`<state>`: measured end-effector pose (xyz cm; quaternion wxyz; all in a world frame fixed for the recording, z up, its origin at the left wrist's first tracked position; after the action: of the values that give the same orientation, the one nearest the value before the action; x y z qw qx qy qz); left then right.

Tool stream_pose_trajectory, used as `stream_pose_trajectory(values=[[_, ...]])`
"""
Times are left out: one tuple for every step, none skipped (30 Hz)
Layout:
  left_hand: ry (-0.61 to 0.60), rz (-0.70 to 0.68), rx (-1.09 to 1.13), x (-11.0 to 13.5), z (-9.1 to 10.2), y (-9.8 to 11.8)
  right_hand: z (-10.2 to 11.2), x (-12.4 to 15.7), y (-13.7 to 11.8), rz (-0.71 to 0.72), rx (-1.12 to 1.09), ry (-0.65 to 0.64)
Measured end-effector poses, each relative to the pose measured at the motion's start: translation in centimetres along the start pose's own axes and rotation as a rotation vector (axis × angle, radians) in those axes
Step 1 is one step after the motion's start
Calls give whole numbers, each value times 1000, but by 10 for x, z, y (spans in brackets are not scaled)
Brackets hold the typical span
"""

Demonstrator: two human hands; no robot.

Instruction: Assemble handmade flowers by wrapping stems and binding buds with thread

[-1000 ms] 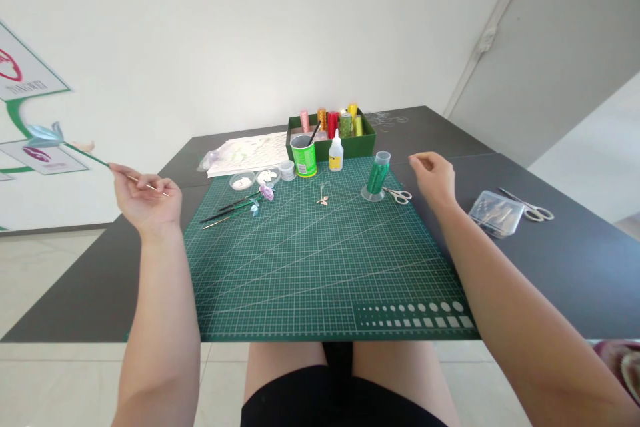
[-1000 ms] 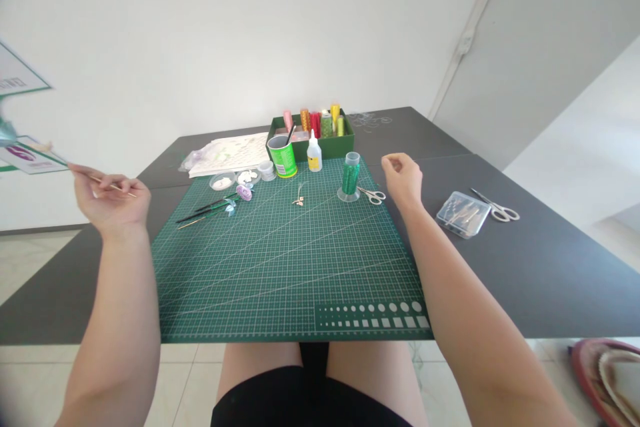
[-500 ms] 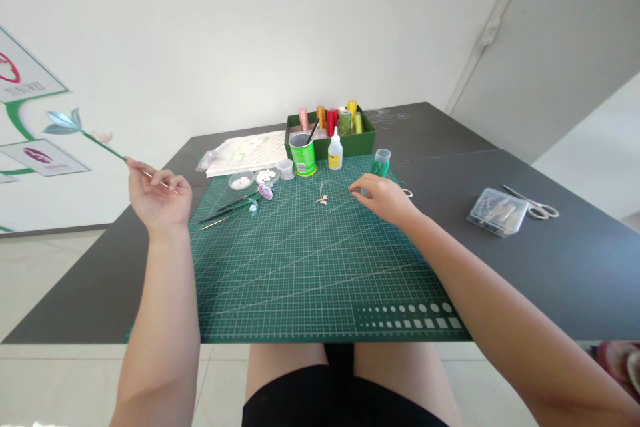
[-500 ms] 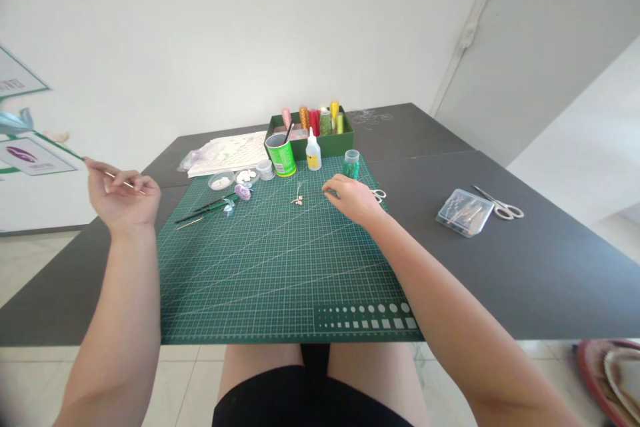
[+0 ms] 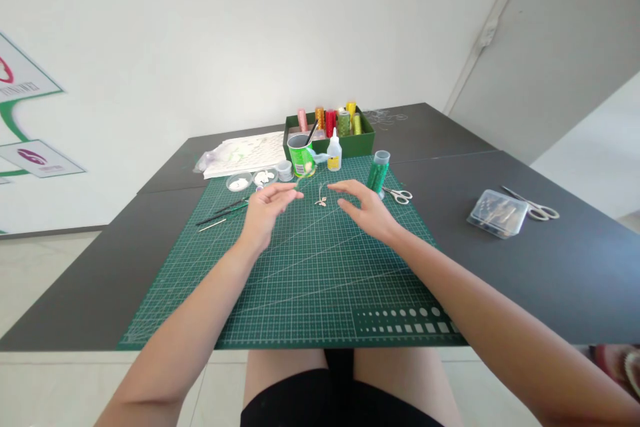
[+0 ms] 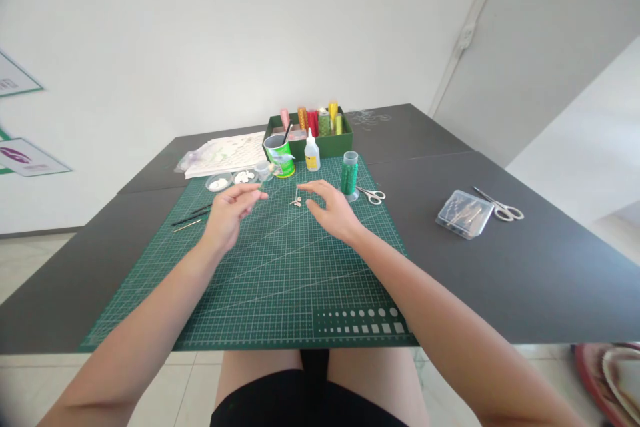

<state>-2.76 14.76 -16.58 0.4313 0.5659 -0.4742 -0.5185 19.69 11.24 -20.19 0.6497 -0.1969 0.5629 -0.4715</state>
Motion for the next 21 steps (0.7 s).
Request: stream_pose_trajectory(values=[[-38,21,-30,11,-11,-4,-7,4,-2,-69,-121,-67],[-53,41,-37,20,-20,-8,-14,7,-5,-142,-252,-136],[-62,57,-41,27,-25,-10,-20,11,-8,-211,-384,-202],[-68,71,-42,33,-28,-11,-25,15,-13,-271,-505,-257],[-72,80,-42,36,-30,-12,-29,18,-18,-321,-607,-296],[-69,85,-42,38,-30,-13,-32,20,-23,-364,-683,-319],[-65,87,-42,39,-29,-14,-35,22,-28,-405,-732,-329],[-60,87,-42,39,-28,-15,-37,23,-31,-446,-751,-330],[-53,85,-41,38,-27,-16,-38,24,-33,-483,-743,-324],[-46,83,-41,37,-26,-18,-39,25,-34,-513,-715,-314],[-39,79,-42,36,-26,-19,-40,25,-35,-532,-674,-300],[-29,72,-44,34,-25,-20,-40,25,-34,-536,-624,-286],[-17,61,-50,33,-24,-20,-40,25,-33,-527,-568,-270],[-2,47,-60,32,-23,-21,-40,25,-32,-504,-506,-253],[12,30,-74,31,-22,-20,-39,25,-31,-474,-439,-235],[22,11,-92,30,-21,-20,-38,25,-29,-439,-366,-215],[28,-7,-114,29,-20,-19,-37,25,-28,-404,-297,-189],[29,-24,-138,28,-19,-18,-35,24,-27,-375,-239,-163],[27,-42,-163,27,-18,-18,-33,23,-26,-354,-196,-139],[22,-62,-192,25,-17,-17,-30,22,-26,-337,-168,-122],[16,-83,-226,24,-16,-16,-27,21,-26,-320,-151,-118]])
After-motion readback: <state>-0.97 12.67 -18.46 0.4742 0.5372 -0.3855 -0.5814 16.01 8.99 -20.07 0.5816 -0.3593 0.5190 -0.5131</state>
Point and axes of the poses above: each hand's wrist, its own x-axis away from the middle knuckle, its own z-axis out of the back of the hand, y = z × x, the point moved 3 cm from there along -x, towards the middle knuckle, and after that the axes turned 11 degrees about y, right-handed, at the moved point
